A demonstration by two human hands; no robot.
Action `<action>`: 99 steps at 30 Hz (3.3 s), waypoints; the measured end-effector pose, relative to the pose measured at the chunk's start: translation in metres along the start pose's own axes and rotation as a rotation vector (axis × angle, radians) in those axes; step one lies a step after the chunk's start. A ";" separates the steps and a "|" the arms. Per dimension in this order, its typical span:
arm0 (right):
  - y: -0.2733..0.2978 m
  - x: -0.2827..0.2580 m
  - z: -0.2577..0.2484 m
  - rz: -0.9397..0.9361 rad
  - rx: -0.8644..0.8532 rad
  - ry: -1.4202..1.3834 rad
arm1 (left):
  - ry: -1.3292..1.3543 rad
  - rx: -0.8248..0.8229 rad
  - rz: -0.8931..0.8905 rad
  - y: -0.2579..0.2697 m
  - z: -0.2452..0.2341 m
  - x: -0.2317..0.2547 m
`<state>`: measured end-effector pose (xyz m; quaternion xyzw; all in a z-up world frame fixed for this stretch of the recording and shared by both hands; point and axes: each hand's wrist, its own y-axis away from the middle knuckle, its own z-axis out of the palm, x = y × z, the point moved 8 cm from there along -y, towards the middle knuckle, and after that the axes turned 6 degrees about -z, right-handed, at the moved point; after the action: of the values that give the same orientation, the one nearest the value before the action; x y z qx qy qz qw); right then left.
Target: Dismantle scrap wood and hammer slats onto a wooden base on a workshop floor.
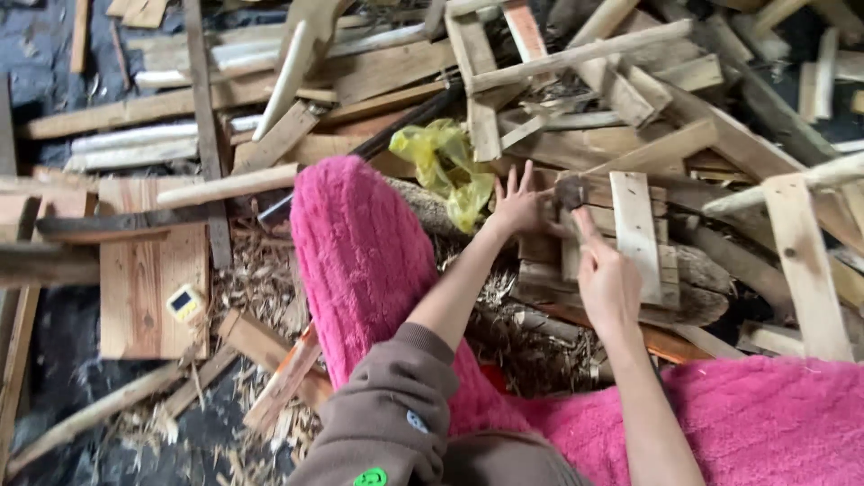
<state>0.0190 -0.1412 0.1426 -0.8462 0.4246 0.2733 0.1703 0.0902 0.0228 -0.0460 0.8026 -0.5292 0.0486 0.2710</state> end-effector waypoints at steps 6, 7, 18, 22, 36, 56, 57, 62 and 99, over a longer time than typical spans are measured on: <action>0.011 0.024 0.000 -0.127 0.230 0.301 | 0.129 -0.078 0.020 0.000 0.006 0.003; 0.010 0.035 0.009 -0.080 0.167 0.283 | 0.130 -0.084 0.018 0.004 0.003 0.005; -0.001 0.011 -0.021 0.028 0.115 -0.042 | 0.233 -0.023 0.063 0.001 0.013 0.008; -0.001 0.039 -0.042 0.058 0.279 -0.038 | 0.339 0.076 0.075 -0.007 0.014 0.004; 0.007 0.051 -0.035 0.183 0.202 -0.295 | 0.162 0.658 0.397 0.017 -0.014 0.026; 0.016 0.074 -0.017 0.346 0.044 -0.157 | 0.410 0.532 0.670 0.015 -0.012 0.041; 0.014 0.081 -0.015 0.349 0.045 -0.154 | 0.414 0.530 0.672 0.015 -0.012 0.042; 0.010 0.113 -0.008 0.413 0.100 -0.237 | 0.446 0.472 0.632 0.008 -0.011 0.041; 0.012 0.087 -0.010 0.406 0.088 -0.226 | 0.151 0.585 0.581 -0.002 -0.012 0.055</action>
<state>0.0547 -0.2079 0.0968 -0.6993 0.5756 0.3764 0.1950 0.1179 -0.0163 -0.0166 0.6573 -0.6762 0.3298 0.0446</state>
